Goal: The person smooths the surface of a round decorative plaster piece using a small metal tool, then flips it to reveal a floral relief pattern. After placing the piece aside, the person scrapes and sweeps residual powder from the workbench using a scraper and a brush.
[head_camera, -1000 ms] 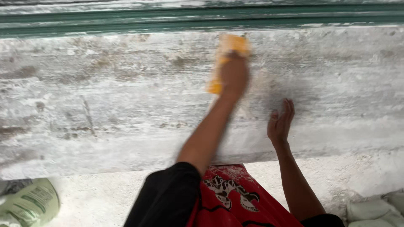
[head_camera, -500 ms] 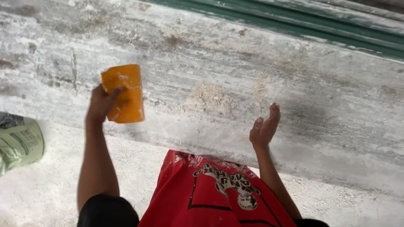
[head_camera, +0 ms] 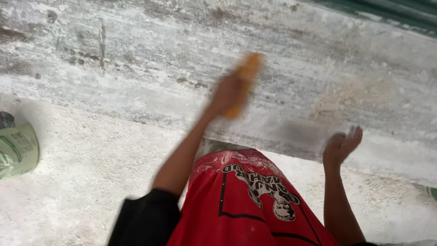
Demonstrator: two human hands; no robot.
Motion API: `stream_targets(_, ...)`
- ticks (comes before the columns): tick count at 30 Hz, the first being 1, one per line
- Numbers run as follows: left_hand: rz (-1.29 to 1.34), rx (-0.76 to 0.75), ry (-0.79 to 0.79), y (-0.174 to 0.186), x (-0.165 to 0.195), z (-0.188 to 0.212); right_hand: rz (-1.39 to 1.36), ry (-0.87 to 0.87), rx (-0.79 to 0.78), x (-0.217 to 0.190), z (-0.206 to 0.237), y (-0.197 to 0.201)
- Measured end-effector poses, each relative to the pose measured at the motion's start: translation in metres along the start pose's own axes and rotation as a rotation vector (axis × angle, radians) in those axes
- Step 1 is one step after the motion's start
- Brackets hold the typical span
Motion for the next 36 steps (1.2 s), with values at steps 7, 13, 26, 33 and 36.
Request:
stream_targets(7, 0.139, 0.402, 0.279, 0.178, -0.093, 0.116, 0.136, -0.596, 0.279, -0.010, 0.134, 0.004)
stream_targets(13, -0.513, 0.026, -0.016, -0.177, 0.021, 0.098, -0.917, -1.161, 0.349, -0.042, 0.150, -0.070)
stream_targets(26, -1.347, -1.023, -0.345, -0.176, 0.073, 0.070, -0.675, -1.016, 0.371, 0.010, 0.208, 0.101)
stream_targets(33, -1.166, -0.818, -0.791, -0.433, 0.173, 0.081, -0.596, -0.929, 0.344, 0.071, 0.164, 0.153)
stream_targets(36, -0.931, -0.597, -0.983, -0.512, 0.204, 0.098, -0.413, -0.899, 0.386, 0.106, 0.136, 0.201)
Point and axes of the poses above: each hand's wrist, its own z-axis away from the middle knuckle, its own y-axis out of the back of the hand, x = y × z, the point moved 4 cm from there along -z, towards the middle knuckle, and after that the axes turned 13 degrees about y, right-handed, at the moved point
